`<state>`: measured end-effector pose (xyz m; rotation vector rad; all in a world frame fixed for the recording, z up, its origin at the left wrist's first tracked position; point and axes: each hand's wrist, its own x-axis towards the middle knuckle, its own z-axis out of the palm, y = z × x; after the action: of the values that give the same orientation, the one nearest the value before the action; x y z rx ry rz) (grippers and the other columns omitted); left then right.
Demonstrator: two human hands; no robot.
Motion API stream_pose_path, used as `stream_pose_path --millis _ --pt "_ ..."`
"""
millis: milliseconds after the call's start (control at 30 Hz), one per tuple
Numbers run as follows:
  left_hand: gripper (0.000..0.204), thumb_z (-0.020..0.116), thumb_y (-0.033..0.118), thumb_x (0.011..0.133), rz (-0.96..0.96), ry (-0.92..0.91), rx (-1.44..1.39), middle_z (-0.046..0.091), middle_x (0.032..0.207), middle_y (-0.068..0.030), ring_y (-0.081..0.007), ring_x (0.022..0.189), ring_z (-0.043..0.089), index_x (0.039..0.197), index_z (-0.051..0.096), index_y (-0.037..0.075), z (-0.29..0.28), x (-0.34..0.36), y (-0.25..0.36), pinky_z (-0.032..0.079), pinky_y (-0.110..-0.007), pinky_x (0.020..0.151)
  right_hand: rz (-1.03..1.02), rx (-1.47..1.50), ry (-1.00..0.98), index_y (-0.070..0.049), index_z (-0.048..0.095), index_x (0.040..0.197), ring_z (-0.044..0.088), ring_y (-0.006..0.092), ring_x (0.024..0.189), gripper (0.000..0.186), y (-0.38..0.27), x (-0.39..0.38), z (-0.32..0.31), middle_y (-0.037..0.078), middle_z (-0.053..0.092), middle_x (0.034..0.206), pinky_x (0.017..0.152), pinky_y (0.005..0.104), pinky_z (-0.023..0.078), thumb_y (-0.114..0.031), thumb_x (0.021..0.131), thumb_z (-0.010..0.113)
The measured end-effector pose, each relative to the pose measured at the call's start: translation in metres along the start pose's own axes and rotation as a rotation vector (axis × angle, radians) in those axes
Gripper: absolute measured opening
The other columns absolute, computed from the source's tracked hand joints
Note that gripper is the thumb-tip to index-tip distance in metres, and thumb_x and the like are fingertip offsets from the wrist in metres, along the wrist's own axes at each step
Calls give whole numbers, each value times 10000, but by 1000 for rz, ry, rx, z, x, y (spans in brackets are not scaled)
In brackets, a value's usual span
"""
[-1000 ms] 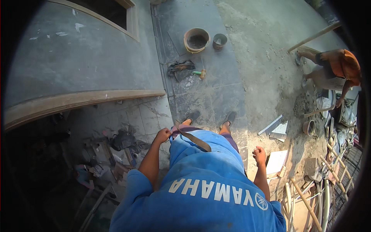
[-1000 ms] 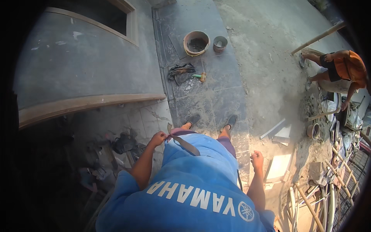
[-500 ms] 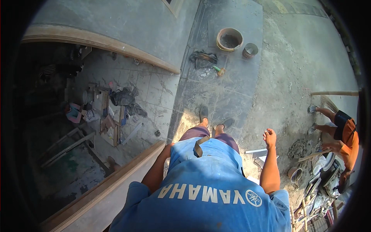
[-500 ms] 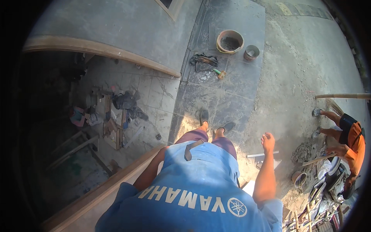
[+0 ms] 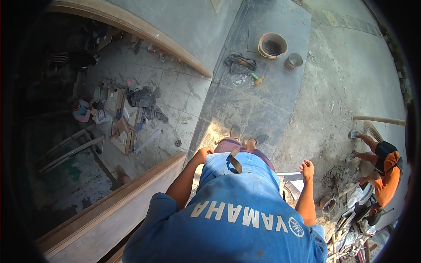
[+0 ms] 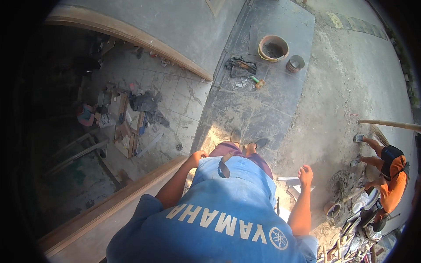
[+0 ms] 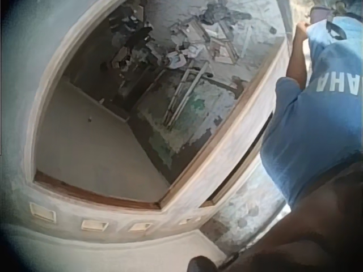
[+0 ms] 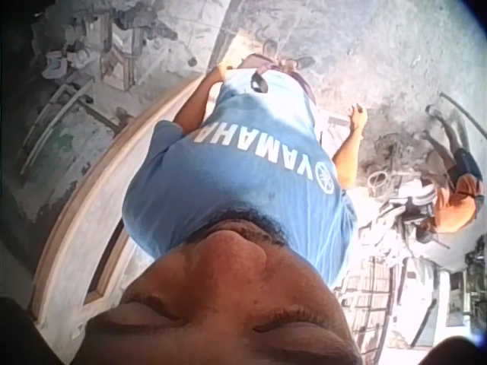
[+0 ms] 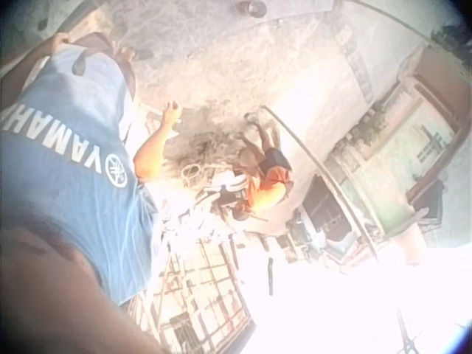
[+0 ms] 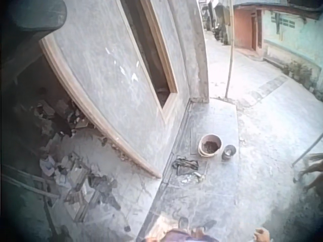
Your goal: Installing a thin tile trim piece along the edge of a floor by cleaning it, applying mortar, and positioning it.
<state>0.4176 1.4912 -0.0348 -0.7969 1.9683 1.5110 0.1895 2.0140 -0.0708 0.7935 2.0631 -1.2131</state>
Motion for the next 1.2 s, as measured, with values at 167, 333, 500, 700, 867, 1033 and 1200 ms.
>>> stream_pose_path --millis 167,333,500,700,867,1033,1200 --pt "203 577 198 775 0 20 173 649 768 -123 -193 674 607 845 622 12 -8 -9 -39 476 -310 628 108 60 63 -27 538 1090 578 101 647 271 33 -36 -7 60 590 909 478 220 443 -44 825 588" --pt "174 617 131 743 -287 38 -64 650 758 -162 -210 657 612 881 631 26 1 -42 -96 474 -336 608 79 -117 -45 -95 538 1094 579 87 676 239 29 -68 34 -4 591 875 559 250 448 -90 857 568" --pt "199 609 110 755 -234 4 203 645 881 -225 -334 829 637 931 626 18 23 -81 -128 487 -379 716 -81 -210 -250 -65 522 1130 599 136 753 278 -5 -69 70 26 598 934 636 290 468 -131 867 579" --pt "211 600 125 761 -251 205 49 629 914 -248 -363 893 620 935 614 5 91 -125 -155 478 -393 745 -222 -306 -341 -43 511 1177 617 216 847 347 -52 -34 73 138 606 1060 680 327 496 -119 848 591" --pt "228 627 139 752 -379 352 -554 629 935 -230 -310 879 627 932 592 3 202 -156 -195 474 -373 735 -273 -360 -407 -45 512 1177 619 215 837 340 -60 -3 50 134 607 1060 662 320 491 -108 850 580" --pt "311 574 259 801 -299 438 -44 634 884 -199 -286 839 627 957 591 -9 277 -207 -221 469 -366 699 -185 -454 -369 -45 523 1164 617 209 785 340 -26 15 30 124 618 1026 616 312 488 -106 835 583" --pt "149 565 148 814 -419 497 -148 641 890 -169 -318 868 617 859 677 61 296 -233 -220 470 -370 728 -200 -578 -431 -43 561 1108 625 199 711 336 14 13 36 118 646 942 559 306 483 -115 785 622"
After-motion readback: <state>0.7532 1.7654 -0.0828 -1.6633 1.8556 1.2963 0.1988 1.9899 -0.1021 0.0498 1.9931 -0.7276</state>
